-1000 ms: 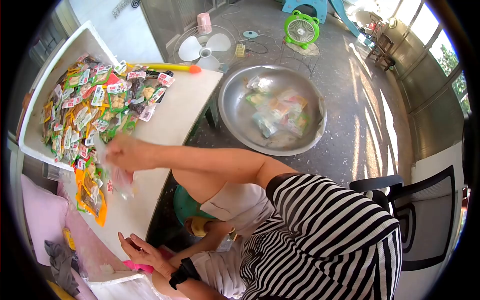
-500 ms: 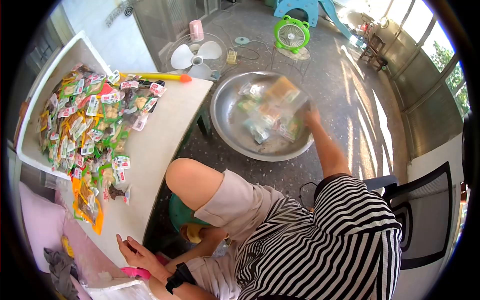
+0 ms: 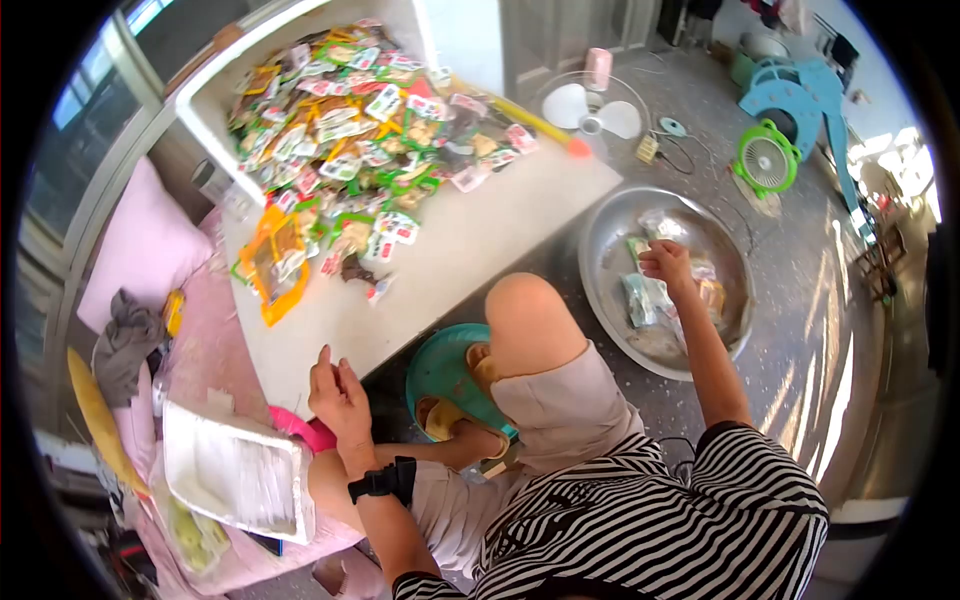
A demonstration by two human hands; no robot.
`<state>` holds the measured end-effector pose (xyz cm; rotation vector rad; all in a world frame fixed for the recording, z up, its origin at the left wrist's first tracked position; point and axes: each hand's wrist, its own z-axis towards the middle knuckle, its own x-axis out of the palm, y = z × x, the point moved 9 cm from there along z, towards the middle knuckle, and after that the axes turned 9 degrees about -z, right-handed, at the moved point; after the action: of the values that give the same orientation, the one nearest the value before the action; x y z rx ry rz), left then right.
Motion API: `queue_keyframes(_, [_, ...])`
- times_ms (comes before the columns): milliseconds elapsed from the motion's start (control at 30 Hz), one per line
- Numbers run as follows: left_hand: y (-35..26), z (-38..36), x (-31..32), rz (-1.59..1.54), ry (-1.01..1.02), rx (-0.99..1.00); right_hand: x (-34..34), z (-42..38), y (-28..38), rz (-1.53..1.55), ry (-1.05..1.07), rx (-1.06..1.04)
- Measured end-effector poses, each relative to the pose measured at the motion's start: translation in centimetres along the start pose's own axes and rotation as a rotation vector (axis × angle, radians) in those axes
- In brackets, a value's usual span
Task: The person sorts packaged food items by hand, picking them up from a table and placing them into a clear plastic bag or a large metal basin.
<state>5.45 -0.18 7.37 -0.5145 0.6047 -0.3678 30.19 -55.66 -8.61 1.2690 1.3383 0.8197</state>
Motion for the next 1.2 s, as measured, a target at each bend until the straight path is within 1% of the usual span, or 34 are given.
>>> queue_keyframes(33, [0.2,0.1,-0.1,-0.011,0.004,-0.039,3.0,0.2,3.5,0.017,0.064,-0.079])
queue_keyframes(67, [0.1,0.2,-0.2,0.014,-0.003,0.020,6.3,-0.5,7.4,0.034,0.137,-0.174])
queue_keyframes(100, [0.6,0.1,-0.2,0.032,0.018,-0.027,9.6,-1.9,11.4,0.055,0.203,-0.268])
queue_keyframes(167, [0.8,0.1,-0.5,0.024,0.005,-0.042,16.3,-5.2,17.8,0.080,0.393,-0.351])
queue_keyframes(300, [0.7,0.3,-1.2,0.027,-0.035,-0.042,28.5,-13.0,25.9,0.096,0.750,-0.492])
queue_keyframes(400, [1.1,0.3,-2.0,0.024,-0.088,-0.072,36.5,-18.9,29.0,0.004,0.986,-0.628])
queue_keyframes(500, [1.5,0.4,-3.8,0.001,-0.150,-0.121,43.3,-22.0,27.6,-0.124,1.139,-0.639])
queue_keyframes(533, [1.7,0.4,-4.6,-0.014,-0.177,-0.145,44.7,-22.8,26.6,-0.121,1.179,-0.597])
queue_keyframes(600, [1.7,0.8,-7.0,-0.054,-0.233,-0.206,46.7,-22.5,22.6,-0.174,1.208,-0.512])
queue_keyframes(633, [1.8,0.9,-8.6,-0.028,-0.289,-0.201,47.2,-22.3,21.4,-0.205,1.220,-0.468])
queue_keyframes(700, [2.2,0.9,-12.0,0.021,-0.385,-0.195,47.3,-22.2,20.8,-0.283,1.208,-0.538])
queue_keyframes(733, [2.7,0.8,-13.9,0.038,-0.410,-0.240,47.1,-22.4,20.7,-0.321,1.193,-0.569])
queue_keyframes(767, [3.4,0.7,-16.1,0.051,-0.439,-0.281,47.0,-22.6,21.1,-0.302,1.194,-0.558])
queue_keyframes(833, [5.2,-0.2,-20.6,0.401,-0.480,-0.302,46.6,-22.5,22.2,-0.261,1.183,-0.540])
queue_keyframes(900, [8.0,-1.2,-23.8,0.960,-0.349,-0.292,46.4,-21.9,22.0,-0.253,1.166,-0.547])
queue_keyframes(967, [12.3,-3.3,-25.5,1.121,-0.235,-0.554,45.7,-21.6,21.8,-0.249,1.150,-0.552])
queue_keyframes(1033, [18.2,-6.5,-26.1,1.210,0.107,-0.851,45.4,-22.0,22.4,-0.252,1.145,-0.576])
queue_keyframes(1067, [20.9,-8.3,-26.3,1.163,0.105,-0.843,45.3,-22.0,22.6,-0.252,1.140,-0.598])
queue_keyframes(1167, [19.6,-7.1,-26.4,1.131,0.081,-0.843,45.0,-21.7,22.8,-0.240,1.122,-0.655])
queue_keyframes(1200, [18.8,-6.7,-26.5,1.139,0.033,-0.809,45.0,-21.5,22.8,-0.225,1.115,-0.669])
